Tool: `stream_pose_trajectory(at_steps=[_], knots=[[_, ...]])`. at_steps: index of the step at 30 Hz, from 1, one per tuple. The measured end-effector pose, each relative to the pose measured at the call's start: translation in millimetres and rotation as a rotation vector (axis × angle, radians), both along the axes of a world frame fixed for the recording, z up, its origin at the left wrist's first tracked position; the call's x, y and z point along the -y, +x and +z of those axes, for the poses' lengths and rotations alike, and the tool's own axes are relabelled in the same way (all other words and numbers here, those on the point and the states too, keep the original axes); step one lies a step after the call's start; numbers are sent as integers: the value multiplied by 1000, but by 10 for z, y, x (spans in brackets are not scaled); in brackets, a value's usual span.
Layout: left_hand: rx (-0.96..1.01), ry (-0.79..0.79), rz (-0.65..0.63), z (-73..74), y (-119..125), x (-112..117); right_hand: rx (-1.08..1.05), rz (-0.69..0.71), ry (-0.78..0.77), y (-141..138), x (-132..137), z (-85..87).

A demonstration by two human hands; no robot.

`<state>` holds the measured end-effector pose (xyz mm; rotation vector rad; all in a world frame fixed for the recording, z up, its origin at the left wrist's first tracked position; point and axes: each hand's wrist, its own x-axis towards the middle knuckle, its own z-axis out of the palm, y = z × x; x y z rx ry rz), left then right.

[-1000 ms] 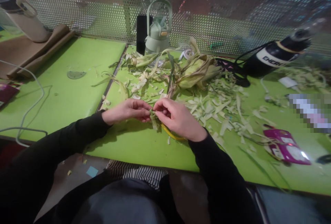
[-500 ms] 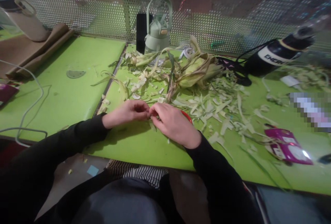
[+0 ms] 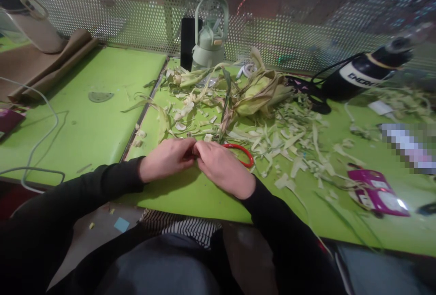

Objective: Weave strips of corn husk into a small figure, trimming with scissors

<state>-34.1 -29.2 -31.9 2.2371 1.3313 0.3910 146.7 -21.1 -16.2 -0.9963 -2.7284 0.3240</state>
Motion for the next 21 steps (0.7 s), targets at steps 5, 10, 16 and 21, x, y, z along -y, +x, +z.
stream_pose_trajectory(at_steps=[5, 10, 16, 21], knots=[[-72, 29, 21, 11, 11, 37, -2, -70, -10, -28, 13, -43], [-21, 38, 32, 9, -19, 21, -98, -100, -71, -30, -39, -89], [348, -203, -101, -41, -140, -195, -198, -207, -225, 73, -125, -10], [783, -369, -79, -112, -152, -309, -467, -279, -422, 167, -204, 24]])
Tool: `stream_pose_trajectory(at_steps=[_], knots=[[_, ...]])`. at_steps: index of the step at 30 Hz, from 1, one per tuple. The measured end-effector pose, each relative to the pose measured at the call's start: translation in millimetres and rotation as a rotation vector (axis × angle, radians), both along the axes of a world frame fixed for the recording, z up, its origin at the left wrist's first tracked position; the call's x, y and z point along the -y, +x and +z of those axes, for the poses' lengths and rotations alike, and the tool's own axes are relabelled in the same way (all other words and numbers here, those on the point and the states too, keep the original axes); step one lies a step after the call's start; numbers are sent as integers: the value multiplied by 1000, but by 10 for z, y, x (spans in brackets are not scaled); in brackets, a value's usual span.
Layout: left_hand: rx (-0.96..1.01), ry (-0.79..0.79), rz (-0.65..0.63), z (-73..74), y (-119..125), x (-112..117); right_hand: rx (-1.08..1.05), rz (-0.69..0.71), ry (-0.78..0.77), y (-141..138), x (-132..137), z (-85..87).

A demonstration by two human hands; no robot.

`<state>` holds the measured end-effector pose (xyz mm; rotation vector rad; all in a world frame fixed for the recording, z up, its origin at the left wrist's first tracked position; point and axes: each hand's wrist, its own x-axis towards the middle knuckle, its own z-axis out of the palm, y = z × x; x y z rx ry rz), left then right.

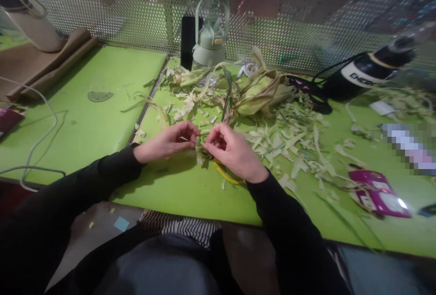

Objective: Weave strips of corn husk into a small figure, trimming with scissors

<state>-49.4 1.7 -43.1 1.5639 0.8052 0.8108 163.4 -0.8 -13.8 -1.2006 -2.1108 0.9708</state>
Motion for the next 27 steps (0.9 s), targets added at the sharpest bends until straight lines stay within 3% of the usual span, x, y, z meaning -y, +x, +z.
stream_pose_trajectory(at_steps=[5, 15, 22, 25, 27], knots=[[73, -142, 107, -36, 52, 50, -43, 36, -56, 33, -19, 6], [81, -165, 7, -10, 77, 81, 133, 193, -55, 58, -24, 63], [203, -290, 64, -1, 32, 37, -91, -22, 98, -48, 17, -73], [336, -318, 104, -5, 26, 17, -248, -184, 208, -42, 19, -59], [427, -320, 132, 4, 35, 20, -227, -261, 183, -34, 19, -24]])
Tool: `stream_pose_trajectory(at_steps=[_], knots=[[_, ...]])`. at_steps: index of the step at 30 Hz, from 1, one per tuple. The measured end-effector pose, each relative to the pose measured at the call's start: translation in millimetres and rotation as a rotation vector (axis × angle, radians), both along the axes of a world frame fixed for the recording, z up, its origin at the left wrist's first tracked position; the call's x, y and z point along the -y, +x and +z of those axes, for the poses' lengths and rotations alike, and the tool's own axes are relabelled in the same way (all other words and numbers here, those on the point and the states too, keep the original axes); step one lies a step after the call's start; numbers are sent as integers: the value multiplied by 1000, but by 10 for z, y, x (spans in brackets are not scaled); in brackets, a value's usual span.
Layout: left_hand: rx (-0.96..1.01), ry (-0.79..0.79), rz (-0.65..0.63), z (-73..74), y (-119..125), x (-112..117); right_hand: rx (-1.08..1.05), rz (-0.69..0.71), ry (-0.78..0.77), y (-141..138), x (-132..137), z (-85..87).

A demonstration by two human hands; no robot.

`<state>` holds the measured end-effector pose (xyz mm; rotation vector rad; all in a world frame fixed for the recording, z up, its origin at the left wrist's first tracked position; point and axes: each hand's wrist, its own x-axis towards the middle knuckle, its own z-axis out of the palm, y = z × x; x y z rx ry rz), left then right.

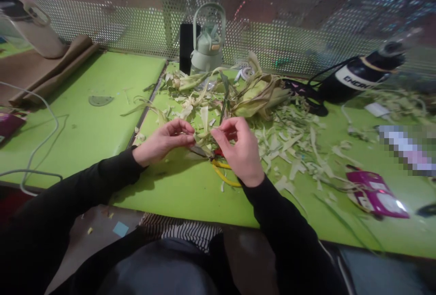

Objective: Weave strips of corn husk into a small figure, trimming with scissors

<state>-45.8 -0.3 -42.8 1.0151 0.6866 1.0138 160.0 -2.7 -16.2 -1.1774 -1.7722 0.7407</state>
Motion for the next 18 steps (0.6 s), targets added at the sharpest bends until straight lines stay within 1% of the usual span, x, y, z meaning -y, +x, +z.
stream_pose_trajectory(at_steps=[1, 3, 5, 7, 9, 13, 18], knots=[[29, -1, 17, 9, 7, 7, 39, 20, -69, -1, 2, 16], [46, -3, 35, 33, 19, 29, 96, 145, -240, -17, 11, 30], [17, 4, 41, 55, 26, 54, 47, 248, -336, -43, 25, 18], [-34, 16, 37, 69, 28, 74, -41, 287, -355, -63, 39, -8], [-86, 26, 33, 72, 27, 87, -92, 277, -340, -69, 50, -30], [-169, 49, 12, 82, 24, 104, -110, 207, -343, -67, 65, -41], [-258, 69, -32, 113, 25, 132, -126, 198, -359, -85, 62, -49]])
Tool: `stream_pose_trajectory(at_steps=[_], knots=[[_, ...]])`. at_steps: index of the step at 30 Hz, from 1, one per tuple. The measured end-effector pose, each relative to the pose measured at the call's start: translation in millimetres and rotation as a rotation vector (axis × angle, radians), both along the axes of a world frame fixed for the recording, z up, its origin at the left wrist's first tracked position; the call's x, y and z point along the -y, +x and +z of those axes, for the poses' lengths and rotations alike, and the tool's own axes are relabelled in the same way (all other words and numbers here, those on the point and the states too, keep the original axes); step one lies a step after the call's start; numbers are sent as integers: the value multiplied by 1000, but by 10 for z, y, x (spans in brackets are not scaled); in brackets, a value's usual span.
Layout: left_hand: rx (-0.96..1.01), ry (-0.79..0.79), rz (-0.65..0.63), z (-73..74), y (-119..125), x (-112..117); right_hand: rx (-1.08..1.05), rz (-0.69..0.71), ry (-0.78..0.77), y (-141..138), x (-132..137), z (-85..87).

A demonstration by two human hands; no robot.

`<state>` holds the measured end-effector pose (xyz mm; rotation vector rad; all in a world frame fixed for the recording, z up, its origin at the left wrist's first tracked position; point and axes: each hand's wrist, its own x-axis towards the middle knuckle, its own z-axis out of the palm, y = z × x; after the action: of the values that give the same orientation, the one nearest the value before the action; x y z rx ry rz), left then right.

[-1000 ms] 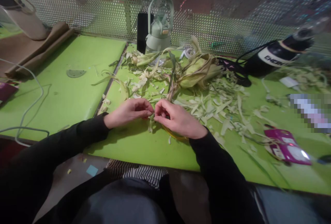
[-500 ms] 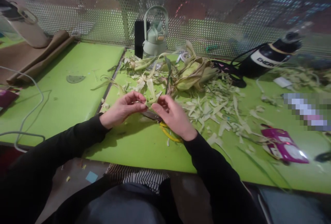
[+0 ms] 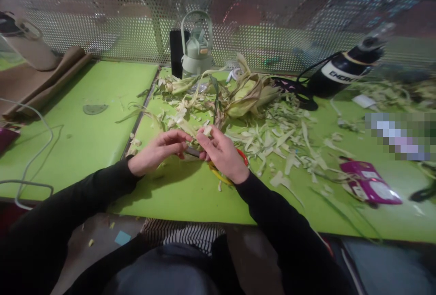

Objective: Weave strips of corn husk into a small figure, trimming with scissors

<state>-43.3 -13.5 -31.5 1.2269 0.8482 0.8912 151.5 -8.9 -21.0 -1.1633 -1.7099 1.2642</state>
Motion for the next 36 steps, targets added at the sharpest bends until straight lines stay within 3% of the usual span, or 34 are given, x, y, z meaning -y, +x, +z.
stream_pose_trajectory(at_steps=[8, 12, 16, 20, 25, 29, 32, 36], knots=[[-77, -75, -190, 5, -63, -31, 79, -49, -51, 20, -34, 22], [-183, 0, -308, 39, -63, -6, 151, -59, -10, -10, -23, 10], [-285, 110, -274, 26, 0, 46, 306, -76, 224, -69, 42, 9], [-260, 114, -218, -15, 21, 46, 336, -1, 250, -65, 91, 80], [-24, -81, -224, 15, -19, 21, 313, -53, 348, -11, 76, 140], [3, -189, -182, 46, -13, 35, 293, -91, 421, -25, 89, 110], [-12, -215, -206, 45, 0, 47, 263, -64, 386, -21, 89, 89], [-3, -233, -244, 40, 12, 70, 117, -139, 220, 22, 26, 80]])
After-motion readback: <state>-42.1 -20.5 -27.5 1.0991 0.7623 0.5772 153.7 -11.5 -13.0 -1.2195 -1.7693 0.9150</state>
